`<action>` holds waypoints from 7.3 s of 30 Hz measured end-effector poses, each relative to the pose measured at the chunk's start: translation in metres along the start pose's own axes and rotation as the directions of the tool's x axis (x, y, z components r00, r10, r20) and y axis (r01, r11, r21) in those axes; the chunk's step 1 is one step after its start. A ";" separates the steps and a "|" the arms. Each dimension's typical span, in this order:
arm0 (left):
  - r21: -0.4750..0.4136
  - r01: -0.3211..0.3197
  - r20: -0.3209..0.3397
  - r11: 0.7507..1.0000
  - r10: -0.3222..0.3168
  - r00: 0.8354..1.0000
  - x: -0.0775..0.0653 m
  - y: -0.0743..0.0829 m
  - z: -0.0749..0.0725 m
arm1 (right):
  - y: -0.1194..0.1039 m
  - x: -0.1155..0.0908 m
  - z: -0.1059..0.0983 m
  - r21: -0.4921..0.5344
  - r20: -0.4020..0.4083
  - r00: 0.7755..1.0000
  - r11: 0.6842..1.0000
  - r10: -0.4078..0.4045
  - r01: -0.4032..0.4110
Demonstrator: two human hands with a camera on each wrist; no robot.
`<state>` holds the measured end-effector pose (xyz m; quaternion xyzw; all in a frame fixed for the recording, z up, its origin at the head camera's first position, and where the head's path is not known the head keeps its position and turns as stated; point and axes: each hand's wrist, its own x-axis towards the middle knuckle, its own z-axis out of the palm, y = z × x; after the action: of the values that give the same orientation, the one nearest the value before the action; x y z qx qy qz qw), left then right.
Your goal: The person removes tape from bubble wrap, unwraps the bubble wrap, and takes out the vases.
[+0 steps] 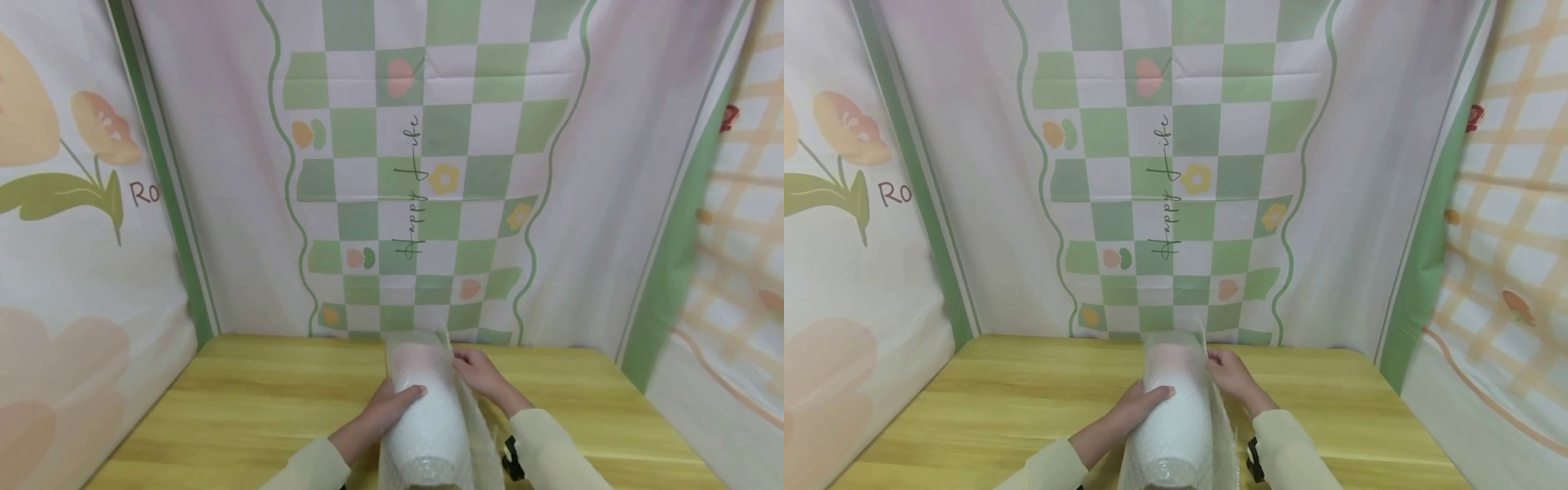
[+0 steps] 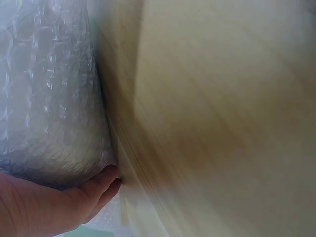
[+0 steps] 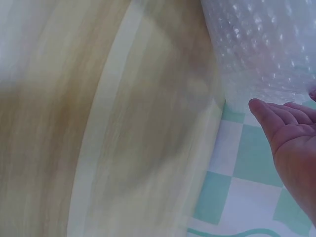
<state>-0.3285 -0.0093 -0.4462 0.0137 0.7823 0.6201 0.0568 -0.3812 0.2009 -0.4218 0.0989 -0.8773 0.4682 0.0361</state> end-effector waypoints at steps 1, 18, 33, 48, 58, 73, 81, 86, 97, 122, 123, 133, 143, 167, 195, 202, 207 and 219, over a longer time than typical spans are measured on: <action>0.004 0.003 -0.003 1.000 -0.003 1.000 0.000 0.000 0.000 | 0.000 -0.001 -0.001 0.001 -0.005 1.000 1.000 0.003 -0.003; 0.008 0.000 -0.003 1.000 0.000 1.000 -0.001 -0.002 -0.001 | 0.007 -0.010 -0.011 0.049 0.017 1.000 0.999 -0.013 0.012; 0.025 0.000 -0.004 1.000 0.000 1.000 -0.003 0.000 -0.001 | 0.007 -0.026 -0.021 0.068 0.081 0.996 0.997 0.027 -0.032; 0.033 -0.008 -0.012 0.999 0.008 1.000 -0.002 -0.001 -0.001 | 0.015 -0.038 -0.030 0.049 0.118 0.992 0.998 0.038 -0.044; 0.027 -0.009 -0.010 1.000 0.010 1.000 -0.002 -0.001 -0.001 | 0.025 -0.045 -0.036 -0.031 0.139 0.990 0.999 -0.032 0.037; 0.044 0.014 -0.012 0.999 -0.014 1.000 -0.002 0.001 -0.002 | 0.036 -0.055 -0.035 -0.225 0.116 0.991 0.970 -0.067 0.092; 0.044 0.011 -0.012 0.999 -0.010 1.000 -0.003 0.001 -0.002 | 0.043 -0.059 -0.032 -0.342 0.088 0.993 0.934 -0.078 0.104; 0.037 0.001 -0.006 0.999 -0.001 1.000 -0.003 0.001 -0.002 | 0.045 -0.065 -0.030 -0.373 0.078 0.994 0.922 -0.082 0.105; 0.010 0.000 0.011 1.000 0.000 1.000 -0.003 0.002 -0.003 | 0.036 -0.075 -0.026 -0.532 0.094 0.989 0.834 -0.114 0.147; 0.025 0.013 0.000 1.000 -0.013 1.000 -0.001 0.001 -0.002 | 0.037 -0.085 -0.017 -0.684 0.227 0.924 0.625 -0.307 0.376; 0.025 0.013 -0.001 1.000 -0.013 1.000 0.000 0.001 -0.002 | 0.038 -0.085 -0.017 -0.684 0.236 0.918 0.617 -0.318 0.390; 0.013 -0.006 0.011 1.000 0.006 1.000 0.002 -0.003 -0.002 | 0.041 -0.089 -0.021 -0.612 0.326 0.888 0.644 -0.324 0.459; -0.003 -0.015 0.023 1.000 0.015 1.000 0.001 -0.002 -0.002 | 0.047 -0.087 -0.026 -0.601 0.370 0.886 0.655 -0.279 0.458; 0.012 -0.007 0.019 1.000 0.007 1.000 0.000 -0.002 -0.002 | 0.048 -0.087 -0.034 -0.582 0.434 0.879 0.683 -0.196 0.440; 0.027 0.007 0.010 1.000 -0.007 1.000 0.004 -0.006 -0.005 | 0.054 -0.088 -0.030 -0.566 0.422 0.878 0.691 -0.226 0.450; 0.047 0.024 0.007 0.999 -0.025 1.000 0.003 -0.004 -0.004 | 0.053 -0.088 -0.030 -0.562 0.421 0.879 0.697 -0.223 0.446; 0.064 0.014 0.008 0.998 -0.014 1.000 0.000 -0.003 -0.003 | 0.054 -0.087 -0.030 -0.565 0.418 0.885 0.704 -0.206 0.430; 0.097 -0.061 -0.029 0.993 0.064 0.998 0.001 0.001 -0.006 | 0.056 -0.085 -0.031 -0.558 0.428 0.885 0.717 -0.183 0.418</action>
<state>-0.3298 -0.0152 -0.4435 0.0309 0.8113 0.5833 0.0241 -0.3102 0.2686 -0.4631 0.3042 -0.9466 0.1063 -0.0088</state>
